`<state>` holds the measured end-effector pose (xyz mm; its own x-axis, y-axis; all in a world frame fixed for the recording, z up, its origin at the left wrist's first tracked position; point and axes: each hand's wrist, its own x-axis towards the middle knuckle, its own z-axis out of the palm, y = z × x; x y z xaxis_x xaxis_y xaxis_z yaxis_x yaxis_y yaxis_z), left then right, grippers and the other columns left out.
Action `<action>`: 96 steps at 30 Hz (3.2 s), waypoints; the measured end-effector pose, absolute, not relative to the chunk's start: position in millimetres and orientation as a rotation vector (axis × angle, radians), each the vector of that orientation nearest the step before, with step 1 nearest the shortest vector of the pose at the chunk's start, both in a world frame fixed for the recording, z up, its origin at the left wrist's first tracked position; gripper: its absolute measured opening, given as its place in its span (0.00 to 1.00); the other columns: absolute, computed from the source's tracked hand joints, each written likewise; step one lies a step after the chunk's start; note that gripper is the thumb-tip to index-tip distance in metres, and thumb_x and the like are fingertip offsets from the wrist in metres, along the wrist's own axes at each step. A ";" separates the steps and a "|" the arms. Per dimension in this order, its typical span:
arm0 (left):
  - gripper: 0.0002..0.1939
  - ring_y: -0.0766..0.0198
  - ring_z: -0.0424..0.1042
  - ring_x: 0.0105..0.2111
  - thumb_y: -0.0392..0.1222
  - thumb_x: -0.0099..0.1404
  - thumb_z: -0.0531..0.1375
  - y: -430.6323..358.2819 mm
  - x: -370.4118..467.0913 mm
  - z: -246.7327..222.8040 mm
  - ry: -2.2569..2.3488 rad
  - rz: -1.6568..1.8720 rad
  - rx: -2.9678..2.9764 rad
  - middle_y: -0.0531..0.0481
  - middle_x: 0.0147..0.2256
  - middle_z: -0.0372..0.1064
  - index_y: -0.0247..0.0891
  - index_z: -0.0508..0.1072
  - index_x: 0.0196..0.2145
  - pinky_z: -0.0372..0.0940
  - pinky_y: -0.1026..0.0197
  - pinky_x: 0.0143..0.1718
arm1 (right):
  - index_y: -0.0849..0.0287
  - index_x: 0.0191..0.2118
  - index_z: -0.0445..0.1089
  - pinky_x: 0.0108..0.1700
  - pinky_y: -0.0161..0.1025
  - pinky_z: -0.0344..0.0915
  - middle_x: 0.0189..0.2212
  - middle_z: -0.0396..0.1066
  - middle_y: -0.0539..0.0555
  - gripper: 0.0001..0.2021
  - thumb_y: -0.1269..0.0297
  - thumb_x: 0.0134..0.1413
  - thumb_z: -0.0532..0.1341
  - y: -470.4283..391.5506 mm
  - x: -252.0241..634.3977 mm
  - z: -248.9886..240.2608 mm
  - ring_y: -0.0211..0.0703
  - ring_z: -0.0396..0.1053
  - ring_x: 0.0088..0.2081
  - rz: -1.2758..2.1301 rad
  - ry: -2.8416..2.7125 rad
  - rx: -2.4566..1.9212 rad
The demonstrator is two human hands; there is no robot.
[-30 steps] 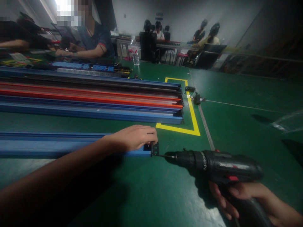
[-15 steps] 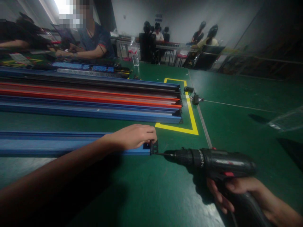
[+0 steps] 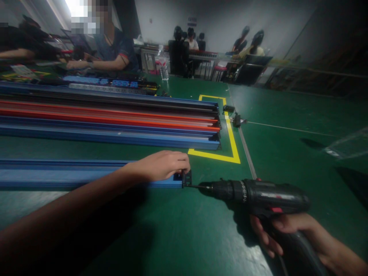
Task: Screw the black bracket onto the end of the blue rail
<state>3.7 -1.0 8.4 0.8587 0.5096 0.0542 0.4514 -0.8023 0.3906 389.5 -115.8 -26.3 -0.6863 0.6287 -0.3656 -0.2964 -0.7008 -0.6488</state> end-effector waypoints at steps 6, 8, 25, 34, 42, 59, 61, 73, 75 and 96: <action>0.11 0.63 0.68 0.42 0.30 0.72 0.51 -1.7 3.6 8.5 0.710 0.223 2.657 0.49 0.42 0.69 0.40 0.72 0.42 0.61 0.62 0.43 | 0.69 0.40 0.81 0.35 0.38 0.76 0.31 0.81 0.62 0.16 0.64 0.46 0.65 -111.8 386.3 -20.8 0.40 0.76 0.25 2.399 -0.780 -0.795; 0.11 0.63 0.68 0.42 0.30 0.72 0.51 -1.6 3.7 8.2 0.717 0.216 2.652 0.49 0.42 0.69 0.40 0.72 0.42 0.61 0.62 0.43 | 0.69 0.40 0.81 0.36 0.38 0.76 0.32 0.81 0.62 0.16 0.64 0.47 0.65 -111.1 386.7 -18.9 0.40 0.76 0.26 2.420 -0.765 -0.804; 0.10 0.62 0.68 0.43 0.29 0.71 0.53 0.4 1.9 4.5 0.709 0.228 2.663 0.49 0.43 0.69 0.40 0.72 0.42 0.60 0.63 0.42 | 0.66 0.44 0.80 0.40 0.39 0.71 0.34 0.81 0.56 0.17 0.63 0.55 0.59 -110.1 392.0 -12.8 0.37 0.77 0.30 2.444 -0.842 -0.875; 0.11 0.63 0.68 0.42 0.29 0.71 0.52 -0.1 2.4 4.9 0.706 0.222 2.674 0.49 0.43 0.68 0.39 0.72 0.43 0.60 0.62 0.42 | 0.65 0.44 0.80 0.39 0.39 0.71 0.35 0.81 0.55 0.16 0.64 0.54 0.59 -111.8 392.9 -16.0 0.36 0.76 0.29 2.407 -0.897 -0.877; 0.11 0.62 0.67 0.43 0.29 0.72 0.51 -1.0 2.4 6.8 0.707 0.193 2.669 0.49 0.43 0.68 0.39 0.71 0.43 0.60 0.61 0.43 | 0.63 0.42 0.81 0.39 0.39 0.73 0.34 0.81 0.54 0.15 0.62 0.53 0.61 -111.0 389.3 -15.2 0.37 0.76 0.28 2.392 -0.915 -0.896; 0.11 0.63 0.68 0.41 0.30 0.71 0.52 -1.0 3.4 8.4 0.707 0.244 2.672 0.49 0.42 0.69 0.39 0.72 0.41 0.61 0.62 0.42 | 0.64 0.42 0.80 0.39 0.40 0.72 0.33 0.80 0.54 0.16 0.61 0.53 0.61 -110.0 390.4 -14.8 0.37 0.76 0.29 2.401 -0.936 -0.898; 0.10 0.63 0.68 0.41 0.30 0.72 0.52 -0.8 2.8 7.7 0.703 0.241 2.671 0.49 0.42 0.69 0.39 0.72 0.42 0.61 0.62 0.42 | 0.65 0.42 0.80 0.39 0.39 0.72 0.34 0.80 0.54 0.16 0.62 0.53 0.61 -110.2 390.6 -14.6 0.37 0.76 0.29 2.401 -0.941 -0.894; 0.11 0.63 0.68 0.42 0.30 0.72 0.51 -0.9 2.7 8.0 0.700 0.228 2.658 0.49 0.43 0.68 0.39 0.72 0.42 0.61 0.61 0.43 | 0.66 0.40 0.81 0.37 0.38 0.74 0.33 0.81 0.57 0.15 0.62 0.50 0.64 -111.3 387.7 -13.2 0.38 0.76 0.26 2.394 -0.869 -0.887; 0.11 0.63 0.68 0.42 0.29 0.72 0.51 -1.1 2.5 8.4 0.699 0.229 2.657 0.49 0.43 0.69 0.39 0.72 0.42 0.60 0.61 0.42 | 0.67 0.39 0.81 0.36 0.38 0.75 0.32 0.81 0.59 0.16 0.62 0.47 0.66 -111.7 386.0 -15.2 0.39 0.76 0.25 2.387 -0.821 -0.875; 0.11 0.63 0.69 0.42 0.30 0.71 0.53 1.8 0.2 2.1 0.687 0.269 2.664 0.49 0.43 0.70 0.40 0.73 0.42 0.61 0.62 0.42 | 0.70 0.42 0.80 0.38 0.39 0.76 0.33 0.81 0.63 0.16 0.63 0.51 0.64 -112.9 389.8 -20.3 0.44 0.79 0.29 2.418 -0.711 -0.828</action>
